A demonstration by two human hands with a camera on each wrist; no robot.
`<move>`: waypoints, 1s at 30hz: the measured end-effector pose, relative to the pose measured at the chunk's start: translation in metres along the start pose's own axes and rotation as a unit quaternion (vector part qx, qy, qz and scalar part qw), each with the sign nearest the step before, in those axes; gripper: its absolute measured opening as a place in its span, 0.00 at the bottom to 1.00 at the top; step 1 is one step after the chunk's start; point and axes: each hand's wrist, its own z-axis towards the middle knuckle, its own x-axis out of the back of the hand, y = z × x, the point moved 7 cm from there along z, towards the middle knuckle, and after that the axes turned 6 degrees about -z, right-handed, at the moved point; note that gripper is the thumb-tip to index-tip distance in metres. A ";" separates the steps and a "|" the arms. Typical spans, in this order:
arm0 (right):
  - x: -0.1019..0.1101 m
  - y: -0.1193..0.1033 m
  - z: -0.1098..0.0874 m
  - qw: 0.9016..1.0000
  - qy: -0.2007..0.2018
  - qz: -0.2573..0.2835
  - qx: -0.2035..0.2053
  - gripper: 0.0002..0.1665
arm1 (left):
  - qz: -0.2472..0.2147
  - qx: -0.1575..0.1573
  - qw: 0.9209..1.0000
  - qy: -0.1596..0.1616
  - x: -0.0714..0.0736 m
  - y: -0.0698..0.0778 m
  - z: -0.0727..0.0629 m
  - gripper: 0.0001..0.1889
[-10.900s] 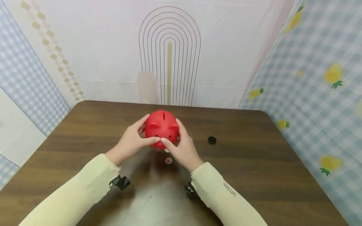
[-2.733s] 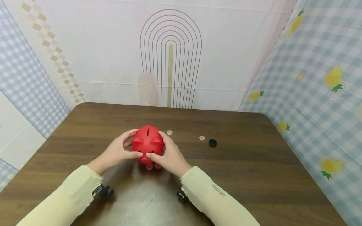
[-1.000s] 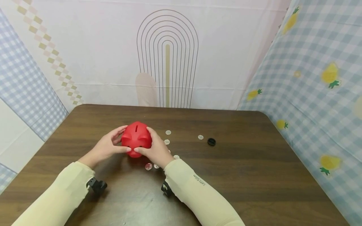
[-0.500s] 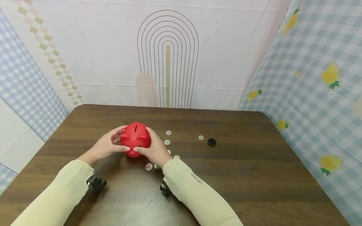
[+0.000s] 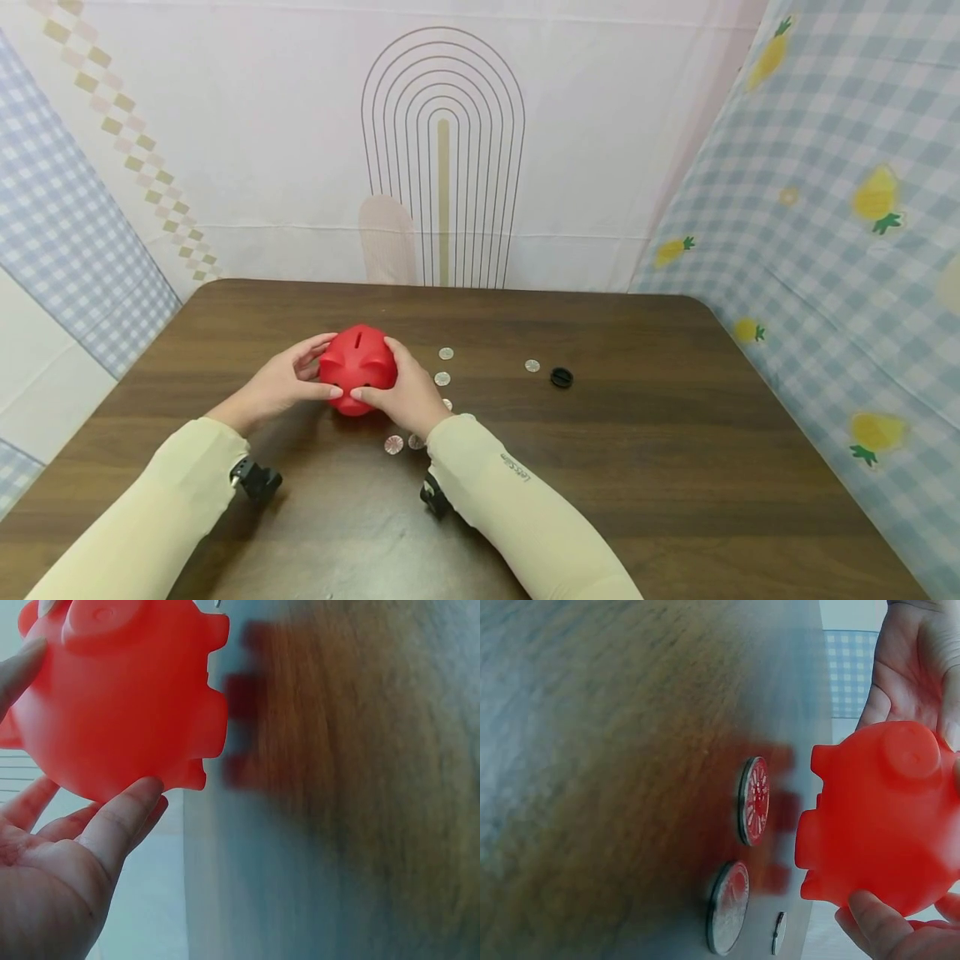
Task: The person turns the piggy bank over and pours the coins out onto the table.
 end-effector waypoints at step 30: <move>-0.004 0.004 0.010 1.000 0.001 -0.012 -0.015 0.48 | -0.009 0.012 1.000 0.000 0.004 -0.004 0.008 0.47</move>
